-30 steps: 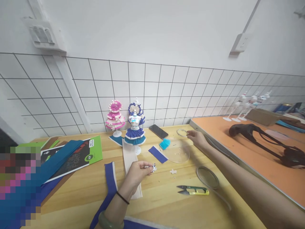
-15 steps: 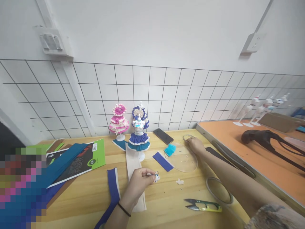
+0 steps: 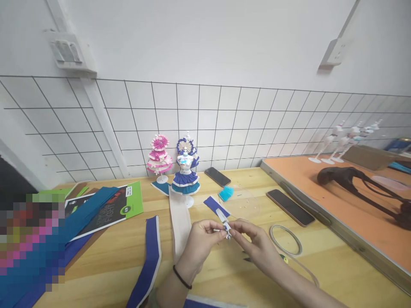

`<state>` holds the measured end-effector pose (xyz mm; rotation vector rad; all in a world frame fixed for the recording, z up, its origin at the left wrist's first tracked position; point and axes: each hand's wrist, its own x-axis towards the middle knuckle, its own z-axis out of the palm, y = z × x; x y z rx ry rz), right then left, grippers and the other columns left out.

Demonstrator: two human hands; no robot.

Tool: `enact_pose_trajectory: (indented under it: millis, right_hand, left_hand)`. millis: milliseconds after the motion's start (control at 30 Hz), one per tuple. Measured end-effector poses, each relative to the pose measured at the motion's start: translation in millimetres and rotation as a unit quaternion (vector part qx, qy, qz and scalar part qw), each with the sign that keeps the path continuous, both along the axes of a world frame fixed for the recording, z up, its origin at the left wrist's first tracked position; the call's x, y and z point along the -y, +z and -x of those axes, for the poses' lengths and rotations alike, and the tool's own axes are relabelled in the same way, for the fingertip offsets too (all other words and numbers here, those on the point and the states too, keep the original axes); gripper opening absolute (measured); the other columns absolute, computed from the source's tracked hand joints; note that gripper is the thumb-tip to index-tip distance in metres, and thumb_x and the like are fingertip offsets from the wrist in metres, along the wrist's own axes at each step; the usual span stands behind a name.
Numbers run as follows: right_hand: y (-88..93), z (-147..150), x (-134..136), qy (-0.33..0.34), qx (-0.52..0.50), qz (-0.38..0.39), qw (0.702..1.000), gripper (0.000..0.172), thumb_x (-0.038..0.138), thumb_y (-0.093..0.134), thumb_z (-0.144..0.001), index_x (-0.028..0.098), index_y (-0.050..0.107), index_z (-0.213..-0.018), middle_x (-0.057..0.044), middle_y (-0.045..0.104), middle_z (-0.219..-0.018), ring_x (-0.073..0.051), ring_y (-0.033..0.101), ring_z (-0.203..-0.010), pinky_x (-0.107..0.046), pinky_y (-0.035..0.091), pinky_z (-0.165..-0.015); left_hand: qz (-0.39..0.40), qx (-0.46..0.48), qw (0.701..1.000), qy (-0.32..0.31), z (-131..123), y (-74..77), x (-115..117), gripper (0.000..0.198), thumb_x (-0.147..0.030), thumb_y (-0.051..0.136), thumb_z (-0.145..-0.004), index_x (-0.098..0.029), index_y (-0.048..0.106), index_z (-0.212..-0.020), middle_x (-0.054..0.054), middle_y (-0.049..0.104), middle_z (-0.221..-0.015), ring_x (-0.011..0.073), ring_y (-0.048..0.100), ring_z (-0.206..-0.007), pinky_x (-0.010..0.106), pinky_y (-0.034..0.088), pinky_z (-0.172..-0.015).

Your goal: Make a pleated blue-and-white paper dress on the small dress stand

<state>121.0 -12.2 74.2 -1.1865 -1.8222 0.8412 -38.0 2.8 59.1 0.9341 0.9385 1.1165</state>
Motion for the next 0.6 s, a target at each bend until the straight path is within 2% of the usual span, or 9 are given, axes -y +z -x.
enact_pose_trajectory:
  millis: [167,333,467,533,600]
  right_hand:
    - [-1.4,2,13,-0.017,-0.012,-0.047,0.999,0.019,0.031,0.052,-0.088,0.024,0.067,-0.096,-0.006,0.067,-0.085,-0.022,0.063,-0.081,-0.032,0.051,-0.072]
    - [-10.4,0,14,-0.034,0.046,-0.202,0.978,0.022,0.019,0.049,-0.088,0.024,0.063,-0.105,-0.009,0.067,-0.089,-0.022,0.063,-0.081,-0.034,0.05,-0.07]
    - [-9.6,5,21,-0.066,0.114,-0.29,0.948,0.024,0.016,0.049,-0.088,0.026,0.063,-0.105,-0.009,0.068,-0.087,-0.022,0.061,-0.077,-0.036,0.047,-0.067]
    - [-4.4,12,31,-0.043,0.127,-0.319,0.938,0.024,0.014,0.051,-0.088,0.026,0.062,-0.104,-0.007,0.069,-0.086,-0.02,0.06,-0.072,-0.035,0.045,-0.065]
    - [1.8,21,46,0.003,0.107,-0.338,0.935,0.025,0.01,0.052,-0.087,0.024,0.06,-0.106,-0.006,0.069,-0.084,-0.017,0.06,-0.069,-0.033,0.043,-0.064]
  left_hand:
    - [-0.005,0.026,1.0,0.003,-6,6.8,5,0.022,-0.016,0.077,-0.054,-0.014,0.06,-0.066,0.002,0.069,-0.066,0.0138,0.062,-0.064,0.025,0.047,-0.065]
    - [0.02,0.06,0.998,0.001,-6,22.2,11,0.033,-0.015,0.074,-0.057,-0.019,0.049,-0.077,0.002,0.069,-0.068,0.0147,0.064,-0.064,0.03,0.049,-0.069]
    - [0.04,0.08,0.996,0.008,2,34.0,29,0.041,-0.021,0.076,-0.058,-0.019,0.046,-0.086,0.002,0.069,-0.071,0.0155,0.066,-0.069,0.032,0.049,-0.075]
    - [0.045,0.074,0.996,0.033,7,32.3,43,0.043,-0.022,0.079,-0.057,-0.02,0.046,-0.085,0.001,0.068,-0.069,0.0144,0.065,-0.068,0.029,0.049,-0.074]
    - [0.049,0.062,0.994,0.076,13,23.8,60,0.042,-0.025,0.079,-0.059,-0.019,0.047,-0.084,-0.001,0.066,-0.066,0.0124,0.064,-0.063,0.025,0.048,-0.069]
